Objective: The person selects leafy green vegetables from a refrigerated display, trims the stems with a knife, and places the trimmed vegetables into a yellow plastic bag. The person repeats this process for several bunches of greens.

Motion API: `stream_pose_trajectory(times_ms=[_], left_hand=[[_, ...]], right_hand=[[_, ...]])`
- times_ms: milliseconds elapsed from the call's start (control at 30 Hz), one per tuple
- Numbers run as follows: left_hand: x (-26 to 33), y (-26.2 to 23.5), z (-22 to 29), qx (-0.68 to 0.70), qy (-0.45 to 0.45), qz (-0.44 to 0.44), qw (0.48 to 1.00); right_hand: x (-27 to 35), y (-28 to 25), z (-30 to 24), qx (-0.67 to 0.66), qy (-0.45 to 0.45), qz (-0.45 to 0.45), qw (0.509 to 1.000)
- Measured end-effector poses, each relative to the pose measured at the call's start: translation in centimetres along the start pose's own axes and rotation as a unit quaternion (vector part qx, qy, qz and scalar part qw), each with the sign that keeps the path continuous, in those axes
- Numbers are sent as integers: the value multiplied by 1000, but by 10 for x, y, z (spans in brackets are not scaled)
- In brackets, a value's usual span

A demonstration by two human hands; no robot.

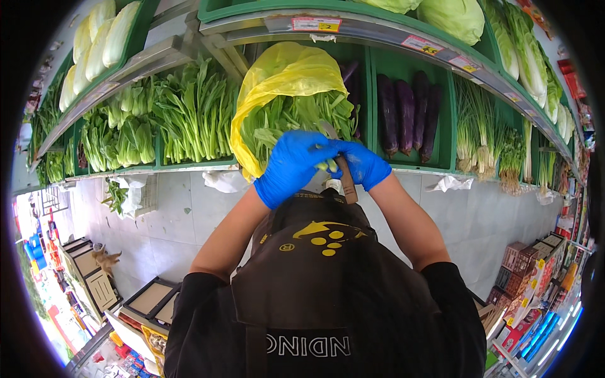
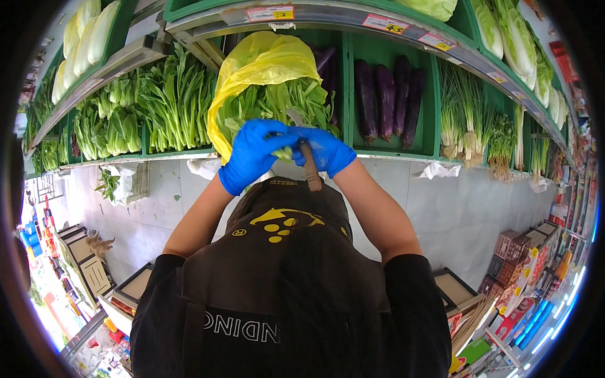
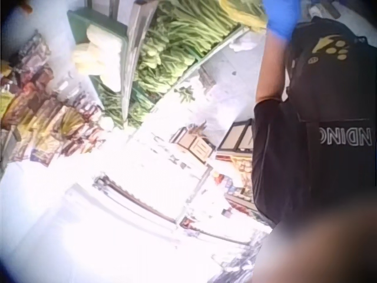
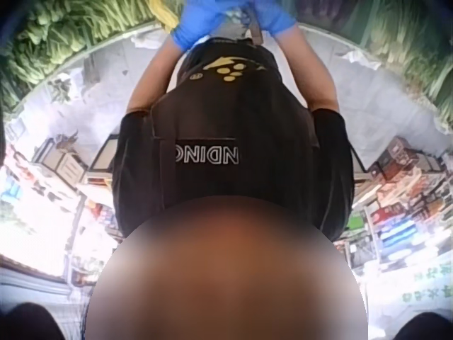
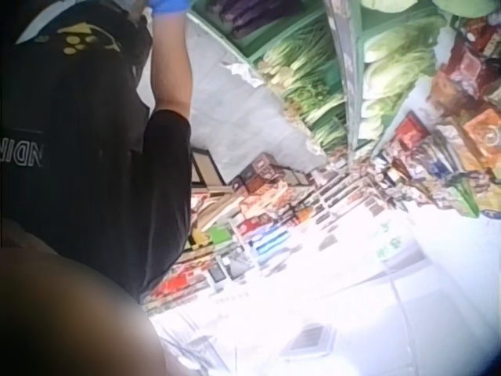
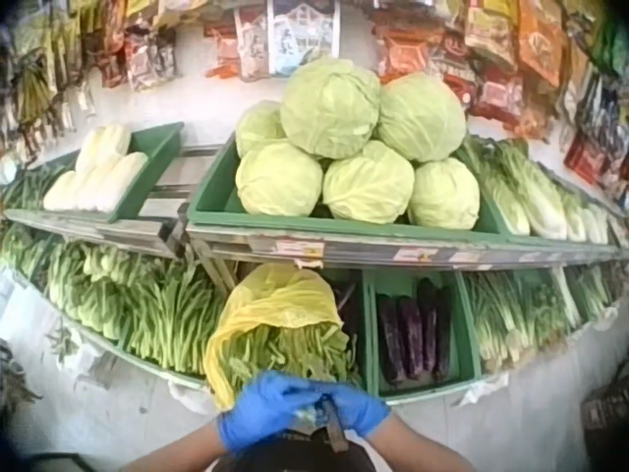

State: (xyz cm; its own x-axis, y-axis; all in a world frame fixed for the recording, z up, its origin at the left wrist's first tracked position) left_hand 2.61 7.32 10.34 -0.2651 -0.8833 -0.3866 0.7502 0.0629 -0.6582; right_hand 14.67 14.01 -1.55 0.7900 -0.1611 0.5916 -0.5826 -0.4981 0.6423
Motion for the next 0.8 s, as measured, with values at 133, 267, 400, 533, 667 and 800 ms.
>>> stream_pose_trajectory(times_ms=[133,267,400,533,667,800], left_hand=[[18,-45,-26,338,-115,302,884],[36,-72,-48,436,-270,351,784],[46,-48,-55,407,-362,252,800],[45,-26,-46,331,-384,209,836],[49,-16,-49,239,-391,189,868],[51,-12,-50,133,-314,207,917]], right_hand=[[10,0,-25,60,-36,140,988],[36,9,-62,413,-191,336,825],[52,84,-70,622,-456,274,574],[34,102,-65,695,-431,238,524],[22,102,-56,745,-364,234,507],[9,88,-48,749,-362,236,502]])
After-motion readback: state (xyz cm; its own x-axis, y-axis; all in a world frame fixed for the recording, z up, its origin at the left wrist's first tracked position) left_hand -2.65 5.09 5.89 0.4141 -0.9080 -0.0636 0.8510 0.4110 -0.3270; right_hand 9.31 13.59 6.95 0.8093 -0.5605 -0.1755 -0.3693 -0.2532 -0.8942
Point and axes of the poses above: each hand's wrist, its own x-axis away from the middle knuckle, its own y-axis out of the palm, z = x × y, the point moved 5 cm from there along -x, towards the middle knuckle, and after that the axes turned 10 degrees about x, right-handed, at the moved point
